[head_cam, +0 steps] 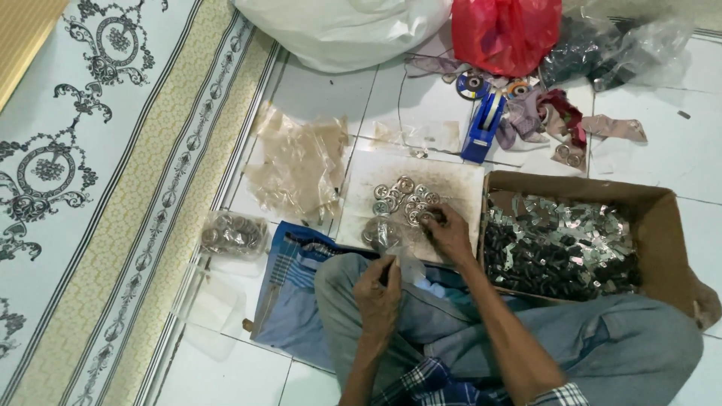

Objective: Sorting and packing small metal components into plastic bags while sitting on the floor.

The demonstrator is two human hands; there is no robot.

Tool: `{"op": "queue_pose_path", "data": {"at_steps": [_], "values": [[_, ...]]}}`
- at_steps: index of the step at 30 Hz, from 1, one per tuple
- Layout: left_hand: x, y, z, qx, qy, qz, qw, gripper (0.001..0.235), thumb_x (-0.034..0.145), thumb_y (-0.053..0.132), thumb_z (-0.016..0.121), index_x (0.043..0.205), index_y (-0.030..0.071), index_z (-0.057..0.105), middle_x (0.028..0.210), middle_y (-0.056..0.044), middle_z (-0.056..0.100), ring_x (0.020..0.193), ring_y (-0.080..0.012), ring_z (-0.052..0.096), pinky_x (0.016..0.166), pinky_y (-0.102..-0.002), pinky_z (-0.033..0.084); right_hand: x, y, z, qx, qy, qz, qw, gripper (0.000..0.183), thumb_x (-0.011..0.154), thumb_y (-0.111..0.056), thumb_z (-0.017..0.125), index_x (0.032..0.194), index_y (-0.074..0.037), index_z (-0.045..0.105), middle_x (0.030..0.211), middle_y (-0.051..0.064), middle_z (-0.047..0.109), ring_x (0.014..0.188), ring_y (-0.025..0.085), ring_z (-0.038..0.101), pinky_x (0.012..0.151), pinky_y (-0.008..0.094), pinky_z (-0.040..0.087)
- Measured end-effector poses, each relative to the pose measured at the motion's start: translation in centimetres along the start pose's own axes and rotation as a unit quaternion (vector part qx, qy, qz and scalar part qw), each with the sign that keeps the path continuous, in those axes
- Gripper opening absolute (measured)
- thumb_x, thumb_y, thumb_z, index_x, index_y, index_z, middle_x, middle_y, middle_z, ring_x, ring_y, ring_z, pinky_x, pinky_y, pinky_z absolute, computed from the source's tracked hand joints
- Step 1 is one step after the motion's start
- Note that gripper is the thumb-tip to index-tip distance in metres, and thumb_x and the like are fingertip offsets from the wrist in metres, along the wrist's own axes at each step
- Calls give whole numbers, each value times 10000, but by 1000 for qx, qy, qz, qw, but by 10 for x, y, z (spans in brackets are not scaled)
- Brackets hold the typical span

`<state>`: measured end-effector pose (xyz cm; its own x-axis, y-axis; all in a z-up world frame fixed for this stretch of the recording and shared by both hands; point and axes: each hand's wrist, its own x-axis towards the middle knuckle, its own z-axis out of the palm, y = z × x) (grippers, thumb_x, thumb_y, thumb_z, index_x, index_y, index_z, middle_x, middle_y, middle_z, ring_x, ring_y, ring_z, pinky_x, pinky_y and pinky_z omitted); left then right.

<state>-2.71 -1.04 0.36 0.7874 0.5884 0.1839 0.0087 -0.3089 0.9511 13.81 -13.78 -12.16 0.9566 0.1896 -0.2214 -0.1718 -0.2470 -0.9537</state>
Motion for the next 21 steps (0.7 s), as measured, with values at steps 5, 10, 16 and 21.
{"op": "queue_pose_path", "data": {"at_steps": [5, 10, 16, 21], "values": [[26, -14, 10, 2, 2, -8, 1000, 143, 938, 186, 759, 1007, 67, 801, 731, -119, 772, 630, -140, 744, 460, -258, 561, -28, -14, -15, 76, 54, -43, 995, 248, 1007, -210, 689, 1164, -21, 724, 816, 223, 732, 765, 274, 725, 721, 455, 601], [40, 8, 12, -61, -10, 13, 998, 115, 962, 97, 723, 977, -1, 780, 744, -190, 767, 672, -121, 701, 466, -282, 522, -87, -95, -18, 166, 92, -90, 978, 173, 970, -88, 719, 1126, -21, 687, 789, 197, 714, 636, 230, 708, 537, 404, 620], [48, 29, 2, -65, -36, 57, 996, 127, 988, 79, 694, 988, -34, 753, 769, -252, 754, 717, -123, 724, 500, -259, 573, -98, -102, -2, -132, -17, -255, 958, 168, 1019, -103, 608, 1174, -78, 668, 873, 227, 758, 754, 423, 759, 556, 540, 662], [56, 45, -13, -19, -85, 76, 993, 180, 1014, 97, 642, 1010, -67, 718, 782, -293, 712, 727, -415, 738, 523, -442, 567, -87, -105, -14, -420, -28, -329, 845, 239, 1053, -315, 528, 1277, -260, 590, 880, 84, 761, 703, 329, 744, 578, 493, 617]]}}
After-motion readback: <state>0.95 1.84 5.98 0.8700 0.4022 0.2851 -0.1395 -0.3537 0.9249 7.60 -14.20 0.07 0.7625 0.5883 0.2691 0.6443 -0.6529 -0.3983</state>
